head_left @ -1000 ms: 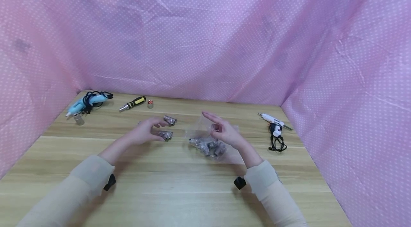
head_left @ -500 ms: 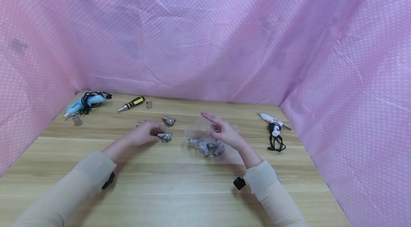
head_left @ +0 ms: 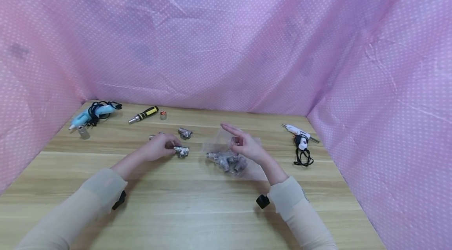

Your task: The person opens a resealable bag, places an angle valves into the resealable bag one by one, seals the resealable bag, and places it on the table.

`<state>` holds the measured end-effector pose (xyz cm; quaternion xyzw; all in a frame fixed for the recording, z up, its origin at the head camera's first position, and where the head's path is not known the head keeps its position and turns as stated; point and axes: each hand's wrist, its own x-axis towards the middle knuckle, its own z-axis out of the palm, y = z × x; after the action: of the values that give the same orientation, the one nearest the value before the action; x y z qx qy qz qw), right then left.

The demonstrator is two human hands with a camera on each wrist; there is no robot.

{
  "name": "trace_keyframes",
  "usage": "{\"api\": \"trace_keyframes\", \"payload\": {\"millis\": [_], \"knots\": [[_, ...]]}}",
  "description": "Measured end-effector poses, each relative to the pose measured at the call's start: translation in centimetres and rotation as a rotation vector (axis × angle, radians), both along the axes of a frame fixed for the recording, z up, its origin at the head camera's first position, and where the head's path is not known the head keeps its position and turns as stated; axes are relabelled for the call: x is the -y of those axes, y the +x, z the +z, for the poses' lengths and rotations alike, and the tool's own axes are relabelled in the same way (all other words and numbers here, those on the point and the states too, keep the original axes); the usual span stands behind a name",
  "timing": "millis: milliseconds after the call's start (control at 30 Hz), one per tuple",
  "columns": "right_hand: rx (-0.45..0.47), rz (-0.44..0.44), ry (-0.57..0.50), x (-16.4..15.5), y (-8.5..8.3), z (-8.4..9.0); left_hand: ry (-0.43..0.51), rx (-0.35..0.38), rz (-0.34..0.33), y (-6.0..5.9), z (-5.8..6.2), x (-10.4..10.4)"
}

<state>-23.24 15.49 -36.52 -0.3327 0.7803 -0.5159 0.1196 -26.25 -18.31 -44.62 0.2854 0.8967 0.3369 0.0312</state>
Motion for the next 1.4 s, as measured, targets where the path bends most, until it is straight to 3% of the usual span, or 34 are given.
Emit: {"api": "trace_keyframes", "payload": {"millis": [333,567,800,967,1133,1400], "knots": [[-0.012,0.014,-0.007,0.0,-0.2,0.1,0.077,-0.017,0.008,0.3,0.9,-0.4],[-0.001,0.009,-0.006,0.1,-0.3,0.1,0.152,-0.018,0.060,0.7,2.9,-1.3],[0.017,0.004,0.004,0.2,-0.3,0.3,0.215,-0.086,0.102,1.5,5.1,-2.7],[0.029,0.021,-0.008,0.4,-0.6,0.1,0.259,-0.113,0.130,2.5,6.0,-4.4],[0.043,0.035,-0.029,0.5,-0.7,0.1,0.298,-0.148,0.136,2.9,6.1,-6.6],[0.063,0.032,-0.026,0.8,-0.6,0.2,0.363,-0.119,0.107,2.8,4.4,-10.3]]}}
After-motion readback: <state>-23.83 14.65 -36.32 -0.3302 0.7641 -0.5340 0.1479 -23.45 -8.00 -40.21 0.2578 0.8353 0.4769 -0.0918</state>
